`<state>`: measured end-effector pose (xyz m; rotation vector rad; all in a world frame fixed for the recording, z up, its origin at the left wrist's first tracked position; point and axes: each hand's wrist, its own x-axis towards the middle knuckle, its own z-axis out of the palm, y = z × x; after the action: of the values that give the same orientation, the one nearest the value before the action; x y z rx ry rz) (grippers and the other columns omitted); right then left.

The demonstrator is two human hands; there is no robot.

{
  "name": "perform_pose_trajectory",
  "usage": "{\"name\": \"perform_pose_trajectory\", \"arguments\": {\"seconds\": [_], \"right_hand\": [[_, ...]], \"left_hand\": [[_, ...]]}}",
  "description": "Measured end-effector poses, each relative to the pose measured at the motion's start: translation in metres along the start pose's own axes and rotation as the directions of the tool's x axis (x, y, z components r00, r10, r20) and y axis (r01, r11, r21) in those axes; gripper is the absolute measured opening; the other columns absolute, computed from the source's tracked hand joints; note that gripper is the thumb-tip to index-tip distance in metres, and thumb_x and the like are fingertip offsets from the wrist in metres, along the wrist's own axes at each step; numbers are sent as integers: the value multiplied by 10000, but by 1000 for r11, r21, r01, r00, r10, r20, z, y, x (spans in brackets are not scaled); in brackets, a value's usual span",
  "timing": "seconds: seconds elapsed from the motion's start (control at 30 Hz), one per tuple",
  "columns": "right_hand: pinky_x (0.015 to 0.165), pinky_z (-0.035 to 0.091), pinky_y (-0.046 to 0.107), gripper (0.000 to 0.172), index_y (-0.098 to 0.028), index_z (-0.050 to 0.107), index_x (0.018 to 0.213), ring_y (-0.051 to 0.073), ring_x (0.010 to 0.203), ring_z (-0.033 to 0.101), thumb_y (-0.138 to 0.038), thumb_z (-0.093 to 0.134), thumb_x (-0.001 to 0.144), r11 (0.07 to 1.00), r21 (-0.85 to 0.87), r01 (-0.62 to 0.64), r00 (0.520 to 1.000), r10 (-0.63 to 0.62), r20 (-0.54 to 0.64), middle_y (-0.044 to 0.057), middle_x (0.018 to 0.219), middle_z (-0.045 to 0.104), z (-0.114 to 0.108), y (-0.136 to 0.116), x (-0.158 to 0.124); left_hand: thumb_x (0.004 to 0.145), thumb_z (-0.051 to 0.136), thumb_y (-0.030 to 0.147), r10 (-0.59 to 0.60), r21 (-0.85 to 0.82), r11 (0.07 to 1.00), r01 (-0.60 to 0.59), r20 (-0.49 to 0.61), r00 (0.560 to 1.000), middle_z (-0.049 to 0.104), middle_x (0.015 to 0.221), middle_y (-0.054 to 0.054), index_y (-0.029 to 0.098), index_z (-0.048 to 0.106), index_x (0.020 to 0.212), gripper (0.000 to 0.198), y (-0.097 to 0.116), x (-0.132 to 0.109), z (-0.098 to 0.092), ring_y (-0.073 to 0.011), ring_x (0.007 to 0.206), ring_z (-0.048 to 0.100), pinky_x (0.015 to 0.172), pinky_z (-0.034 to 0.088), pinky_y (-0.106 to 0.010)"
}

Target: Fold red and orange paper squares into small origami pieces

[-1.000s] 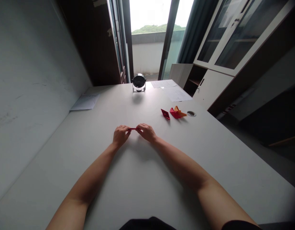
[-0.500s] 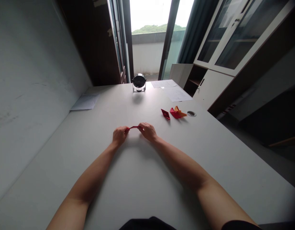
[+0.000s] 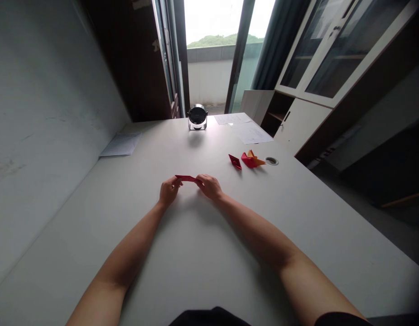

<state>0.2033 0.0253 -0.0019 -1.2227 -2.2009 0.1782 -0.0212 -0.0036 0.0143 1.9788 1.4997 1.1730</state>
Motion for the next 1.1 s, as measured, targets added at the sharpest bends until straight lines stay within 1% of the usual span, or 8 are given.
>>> {"name": "perform_pose_trajectory", "arguments": {"seconds": [0.23,0.47,0.7,0.8,0.9,1.0,1.1], "right_hand": [[658,318,247,197,-232,661,928,157,768,568,-345,518,1003,1000,-4,-8,1000,8,29,25,875,689,0,1,0],[641,305,251,181,-237,667,954,152,739,557,-338,522,997,1000,-2,-23,1000,23,20,20,875,696,1,1,0],[668,335,249,176,-239,683,981,156,752,566,-315,524,982,999,39,-36,999,35,17,25,896,706,1,0,1],[669,341,247,176,-235,690,959,154,749,566,-307,529,969,998,54,-38,999,37,15,25,893,703,0,-1,0],[662,341,246,185,-231,692,932,149,729,559,-310,527,965,997,64,-38,999,37,10,22,882,699,-1,-1,0],[659,340,245,195,-230,694,925,146,714,553,-320,526,965,997,71,-44,999,43,15,22,874,697,-1,-1,0],[656,337,247,196,-232,698,921,147,710,551,-324,530,960,996,73,-51,999,50,14,21,863,695,0,0,0]], "left_hand": [[956,506,434,-19,-48,999,18,-40,999,733,792,-31,209,713,935,306,0,1,-1,-183,708,674,698,503,-283],[932,548,385,-6,-49,999,5,-35,999,739,803,-35,207,722,996,257,0,0,0,-178,716,671,706,506,-288],[936,526,374,-19,-10,1000,18,-33,999,722,763,-33,208,705,970,247,-1,0,1,-177,693,656,689,489,-282],[939,505,360,-26,16,1000,27,-40,999,708,734,-21,211,681,933,231,0,1,0,-168,649,635,667,469,-275],[945,486,356,-41,36,998,43,-57,998,697,718,-13,217,659,940,222,1,1,-1,-166,630,626,659,456,-272],[950,480,375,-69,46,996,73,-74,995,694,717,-15,222,646,933,227,0,1,-1,-173,632,628,657,453,-275],[958,475,414,-86,34,995,90,-88,992,688,709,-14,226,624,874,254,0,0,0,-175,629,627,654,454,-275]]}}
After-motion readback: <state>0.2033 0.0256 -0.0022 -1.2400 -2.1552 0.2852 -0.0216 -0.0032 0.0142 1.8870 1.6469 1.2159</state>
